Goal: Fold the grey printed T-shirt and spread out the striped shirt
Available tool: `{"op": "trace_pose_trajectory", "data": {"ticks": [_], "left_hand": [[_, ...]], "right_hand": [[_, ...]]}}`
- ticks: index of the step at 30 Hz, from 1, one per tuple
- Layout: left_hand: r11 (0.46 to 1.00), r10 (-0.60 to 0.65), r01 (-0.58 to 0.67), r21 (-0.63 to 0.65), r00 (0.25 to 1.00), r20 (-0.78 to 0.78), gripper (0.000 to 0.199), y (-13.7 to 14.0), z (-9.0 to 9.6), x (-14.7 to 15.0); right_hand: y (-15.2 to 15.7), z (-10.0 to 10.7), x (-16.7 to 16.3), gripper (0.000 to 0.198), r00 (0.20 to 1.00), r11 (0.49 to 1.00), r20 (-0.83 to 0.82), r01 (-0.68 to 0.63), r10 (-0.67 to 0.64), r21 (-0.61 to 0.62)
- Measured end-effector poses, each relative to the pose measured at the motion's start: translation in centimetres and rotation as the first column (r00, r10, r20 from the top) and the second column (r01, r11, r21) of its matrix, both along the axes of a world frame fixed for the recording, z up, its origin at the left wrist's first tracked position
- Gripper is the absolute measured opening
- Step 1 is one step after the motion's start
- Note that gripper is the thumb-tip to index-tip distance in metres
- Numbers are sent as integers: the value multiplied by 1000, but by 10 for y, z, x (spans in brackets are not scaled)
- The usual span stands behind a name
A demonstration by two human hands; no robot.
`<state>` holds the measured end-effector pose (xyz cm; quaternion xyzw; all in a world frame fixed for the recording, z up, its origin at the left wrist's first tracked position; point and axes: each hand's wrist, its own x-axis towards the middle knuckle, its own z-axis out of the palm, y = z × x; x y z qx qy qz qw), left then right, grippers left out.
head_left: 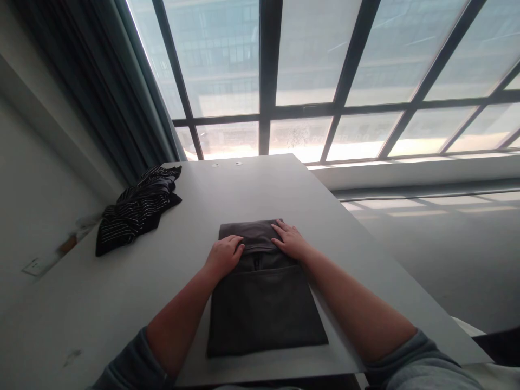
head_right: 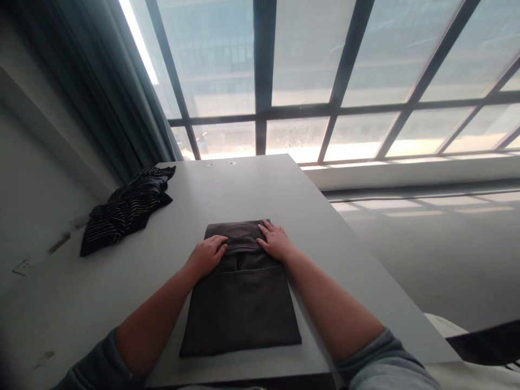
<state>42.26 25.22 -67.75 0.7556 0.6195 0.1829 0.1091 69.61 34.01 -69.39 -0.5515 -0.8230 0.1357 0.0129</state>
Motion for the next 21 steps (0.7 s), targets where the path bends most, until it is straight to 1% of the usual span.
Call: {"op": "trace_pose_trajectory", "data": {"ticks": [2,3,7,11,15,19,21], "left_hand": [[996,74,-73,-46,997,19,41,-2,6,13],[994,92,-90,-63,995,33,42,-3,9,20],[993,70,-62,-103,995,73,45,-9,16,43],[995,-21,27,-100,998,57,45,-19,13,51],[988,-130,139,-63,982,134,41,-31,3,49],[964,-252,263,-45,953,169,38,-41,-8,48],[952,-290,302,-45,941,176,37,-43,-11,48]], "right_hand": [[1,-2,1,70,1000,1000,1,-2,2,6],[2,-3,1,70,1000,1000,1,-2,2,10],[4,-8,2,70,1000,1000,-11,1,-1,21],[5,-10,4,70,999,1000,-37,-14,15,18],[4,-9,6,70,997,1000,-68,-27,28,13],[5,-12,7,70,996,1000,-90,-20,21,4],[6,-14,7,70,995,1000,-98,-23,23,2]]}}
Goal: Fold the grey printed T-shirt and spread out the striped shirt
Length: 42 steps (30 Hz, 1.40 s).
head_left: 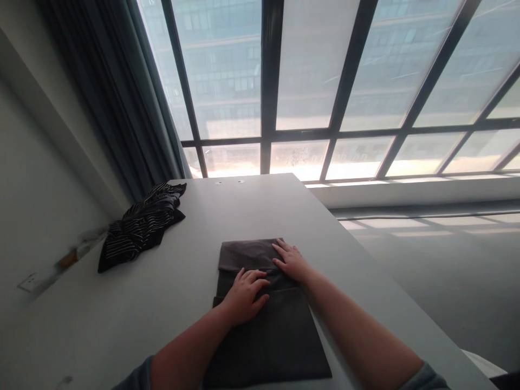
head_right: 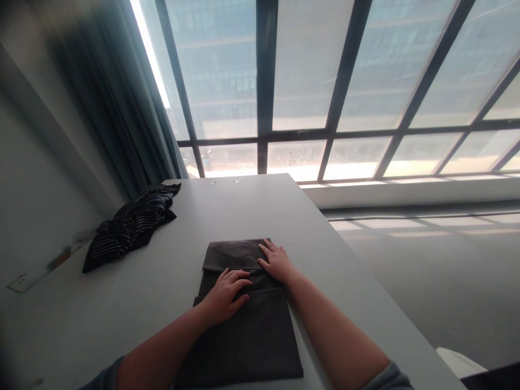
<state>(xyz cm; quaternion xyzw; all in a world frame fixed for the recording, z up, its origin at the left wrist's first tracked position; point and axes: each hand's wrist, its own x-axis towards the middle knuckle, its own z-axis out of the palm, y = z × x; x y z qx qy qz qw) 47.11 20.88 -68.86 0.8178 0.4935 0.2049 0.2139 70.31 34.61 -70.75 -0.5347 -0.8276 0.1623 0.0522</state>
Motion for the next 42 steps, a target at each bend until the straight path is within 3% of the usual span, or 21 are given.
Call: {"op": "trace_pose_trajectory", "data": {"ticks": [11,16,22,27,36,42], "left_hand": [[977,-211,211,-38,977,-8,42,-11,5,-3],[915,-401,400,-46,916,-7,33,-18,12,-5],[872,-487,488,-42,873,37,37,-22,12,-7],[791,-599,606,-86,795,93,21,-27,17,-11],[761,-617,633,-142,774,143,20,-35,18,-30],[650,-679,723,-234,690,249,17,-39,24,-38]], "right_hand": [[-1,1,1,70,1000,1000,-9,5,-5,-26],[0,-1,2,69,1000,1000,-24,0,0,-21],[-2,5,2,70,1000,999,-5,0,0,-44],[-1,3,2,70,1000,999,7,-3,3,-32],[-4,6,2,69,1000,1000,28,-12,13,-27],[-1,0,5,70,1000,1000,15,-21,22,-13]]}}
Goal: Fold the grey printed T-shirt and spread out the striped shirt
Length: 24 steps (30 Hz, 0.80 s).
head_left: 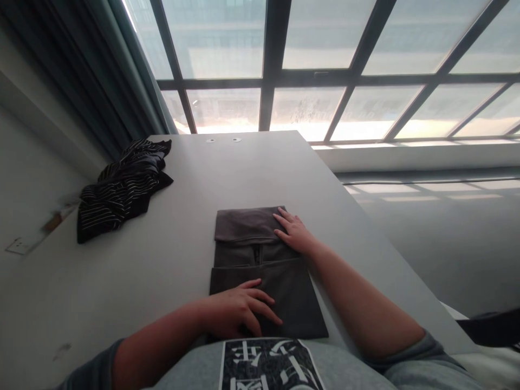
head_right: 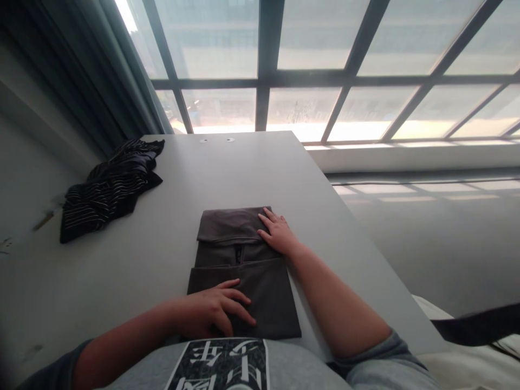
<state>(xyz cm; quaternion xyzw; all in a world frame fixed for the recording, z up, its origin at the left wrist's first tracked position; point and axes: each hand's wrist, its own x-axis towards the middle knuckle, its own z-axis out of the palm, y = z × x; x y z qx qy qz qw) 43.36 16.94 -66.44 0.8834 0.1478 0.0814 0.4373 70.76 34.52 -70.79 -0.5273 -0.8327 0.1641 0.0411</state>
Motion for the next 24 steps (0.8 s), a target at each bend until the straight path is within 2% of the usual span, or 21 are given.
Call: {"op": "trace_pose_trajectory", "data": {"ticks": [6,11,14,19,24], "left_hand": [[999,-36,35,-14,999,-28,27,-3,6,4],[999,24,-25,-35,999,-32,40,-9,9,6],[998,52,-52,23,998,-18,38,-13,6,8],[978,46,-40,205,999,-25,29,-22,-3,17],[972,100,-89,219,994,-43,35,-28,-7,24]], "right_hand": [[1,-2,1,71,1000,1000,6,-9,9,0],[1,-4,2,71,1000,1000,8,-16,16,10],[2,-5,2,71,1000,1000,7,-13,13,13],[1,-3,1,70,1000,1000,11,-14,13,13],[1,-5,2,71,1000,999,12,-19,19,29]]}}
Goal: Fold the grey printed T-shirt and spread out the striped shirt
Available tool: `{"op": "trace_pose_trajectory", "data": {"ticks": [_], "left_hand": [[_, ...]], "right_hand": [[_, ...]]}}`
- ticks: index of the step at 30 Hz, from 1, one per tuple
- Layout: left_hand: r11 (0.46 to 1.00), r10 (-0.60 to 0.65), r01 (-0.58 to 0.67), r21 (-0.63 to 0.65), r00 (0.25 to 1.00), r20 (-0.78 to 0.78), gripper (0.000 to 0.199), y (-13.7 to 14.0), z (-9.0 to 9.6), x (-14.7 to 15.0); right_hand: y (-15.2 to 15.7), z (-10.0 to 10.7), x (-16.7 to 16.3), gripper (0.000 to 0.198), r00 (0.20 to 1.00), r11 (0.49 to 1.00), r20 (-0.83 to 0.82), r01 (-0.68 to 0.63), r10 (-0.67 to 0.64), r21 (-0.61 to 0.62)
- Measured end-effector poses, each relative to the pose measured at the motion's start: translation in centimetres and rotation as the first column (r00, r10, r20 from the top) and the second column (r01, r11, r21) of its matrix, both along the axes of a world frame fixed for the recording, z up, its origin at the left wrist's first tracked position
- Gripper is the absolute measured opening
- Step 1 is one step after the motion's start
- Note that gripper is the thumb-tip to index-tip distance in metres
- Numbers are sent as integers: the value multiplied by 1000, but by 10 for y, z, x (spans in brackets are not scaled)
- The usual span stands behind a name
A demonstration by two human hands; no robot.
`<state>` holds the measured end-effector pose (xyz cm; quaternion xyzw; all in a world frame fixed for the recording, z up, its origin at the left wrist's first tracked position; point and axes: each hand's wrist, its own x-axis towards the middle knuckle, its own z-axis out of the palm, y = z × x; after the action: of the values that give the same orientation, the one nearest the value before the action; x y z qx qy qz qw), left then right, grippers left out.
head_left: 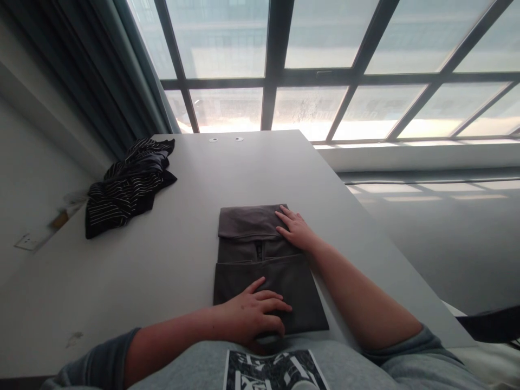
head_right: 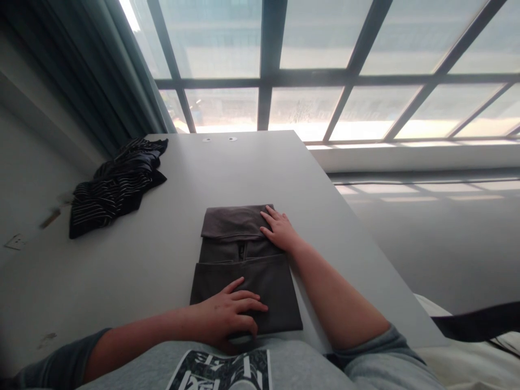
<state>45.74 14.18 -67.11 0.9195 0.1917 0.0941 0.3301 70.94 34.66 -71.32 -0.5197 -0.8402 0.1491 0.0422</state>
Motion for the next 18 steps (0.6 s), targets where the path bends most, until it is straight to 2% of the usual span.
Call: {"op": "trace_pose_trajectory", "data": {"ticks": [10,18], "left_hand": [[999,28,-30,-41,998,-56,44,-3,0,-1],[999,44,-44,-5,996,-84,48,-13,-3,0]], "right_hand": [[0,0,-2,70,1000,1000,-8,16,-16,12],[-5,4,-5,69,1000,999,-8,26,-26,36]]}}
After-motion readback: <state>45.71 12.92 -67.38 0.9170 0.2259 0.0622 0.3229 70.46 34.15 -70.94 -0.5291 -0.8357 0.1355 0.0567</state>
